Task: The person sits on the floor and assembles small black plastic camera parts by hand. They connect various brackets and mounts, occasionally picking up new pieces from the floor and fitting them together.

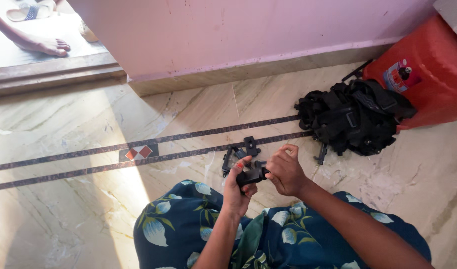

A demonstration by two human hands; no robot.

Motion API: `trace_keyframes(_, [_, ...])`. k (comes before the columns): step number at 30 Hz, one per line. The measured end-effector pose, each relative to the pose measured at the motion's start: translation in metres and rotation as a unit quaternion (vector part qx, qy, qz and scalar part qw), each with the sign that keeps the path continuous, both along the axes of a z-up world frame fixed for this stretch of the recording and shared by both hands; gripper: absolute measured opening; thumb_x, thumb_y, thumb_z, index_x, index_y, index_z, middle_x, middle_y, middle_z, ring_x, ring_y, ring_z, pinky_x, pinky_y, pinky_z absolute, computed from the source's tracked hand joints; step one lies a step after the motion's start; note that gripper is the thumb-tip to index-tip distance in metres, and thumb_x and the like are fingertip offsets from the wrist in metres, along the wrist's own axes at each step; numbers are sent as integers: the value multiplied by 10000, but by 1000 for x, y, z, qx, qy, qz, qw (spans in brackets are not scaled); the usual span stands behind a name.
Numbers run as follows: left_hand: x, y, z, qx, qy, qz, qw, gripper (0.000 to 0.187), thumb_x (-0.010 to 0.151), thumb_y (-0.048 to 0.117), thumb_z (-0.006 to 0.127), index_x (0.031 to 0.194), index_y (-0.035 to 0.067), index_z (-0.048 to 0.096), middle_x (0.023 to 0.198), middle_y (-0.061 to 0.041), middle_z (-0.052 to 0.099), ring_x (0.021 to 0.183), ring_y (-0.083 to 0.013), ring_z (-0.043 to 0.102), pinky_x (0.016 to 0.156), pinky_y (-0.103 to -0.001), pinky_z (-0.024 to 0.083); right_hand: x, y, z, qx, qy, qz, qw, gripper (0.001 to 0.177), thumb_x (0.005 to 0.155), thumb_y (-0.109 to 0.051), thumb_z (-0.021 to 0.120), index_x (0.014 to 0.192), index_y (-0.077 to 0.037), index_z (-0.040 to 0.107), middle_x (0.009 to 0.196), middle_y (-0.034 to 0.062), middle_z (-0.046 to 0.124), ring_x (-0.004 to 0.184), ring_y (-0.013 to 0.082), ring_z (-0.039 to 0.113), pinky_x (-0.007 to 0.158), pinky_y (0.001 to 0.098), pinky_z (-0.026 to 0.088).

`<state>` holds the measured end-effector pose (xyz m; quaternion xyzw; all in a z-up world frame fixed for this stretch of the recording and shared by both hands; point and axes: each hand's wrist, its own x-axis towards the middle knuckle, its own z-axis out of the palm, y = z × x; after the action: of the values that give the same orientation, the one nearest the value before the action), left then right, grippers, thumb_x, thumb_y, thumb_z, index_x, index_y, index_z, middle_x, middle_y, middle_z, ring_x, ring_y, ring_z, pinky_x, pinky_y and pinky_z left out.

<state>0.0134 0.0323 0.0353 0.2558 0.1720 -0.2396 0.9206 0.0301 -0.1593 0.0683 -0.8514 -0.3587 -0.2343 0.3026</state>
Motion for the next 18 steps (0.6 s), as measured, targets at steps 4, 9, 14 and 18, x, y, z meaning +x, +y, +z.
trace_keyframes(4, [0,1,3,189,-136,83,969,388,1012,248,566,1374,110,536,689,18,512,508,-34,375,457,-196,284,-3,10,-13,107,227,-20,968,258,1056,-302,502,973,-75,592,786,44,529,807,263,542,921,426,368])
trace_keyframes(9, [-2,-3,3,277,-208,128,929,530,975,135,635,1454,120,410,818,19,605,629,-30,443,545,-184,338,3,-4,-26,84,148,6,985,312,1085,-340,495,986,-56,580,823,71,501,791,271,486,814,389,392])
trace_keyframes(14, [-8,-2,2,292,-266,135,909,551,999,138,621,1496,98,387,770,11,562,631,-30,418,548,-175,311,-5,6,-41,182,348,-47,918,379,1095,-384,477,952,-51,589,771,59,518,760,177,491,742,359,432])
trace_keyframes(18, [-4,-2,3,278,-271,140,911,468,1002,174,597,1431,77,435,793,34,533,684,-36,428,603,-185,334,4,10,-36,342,548,11,763,402,1075,-426,478,964,-56,590,806,5,541,745,120,525,705,294,453])
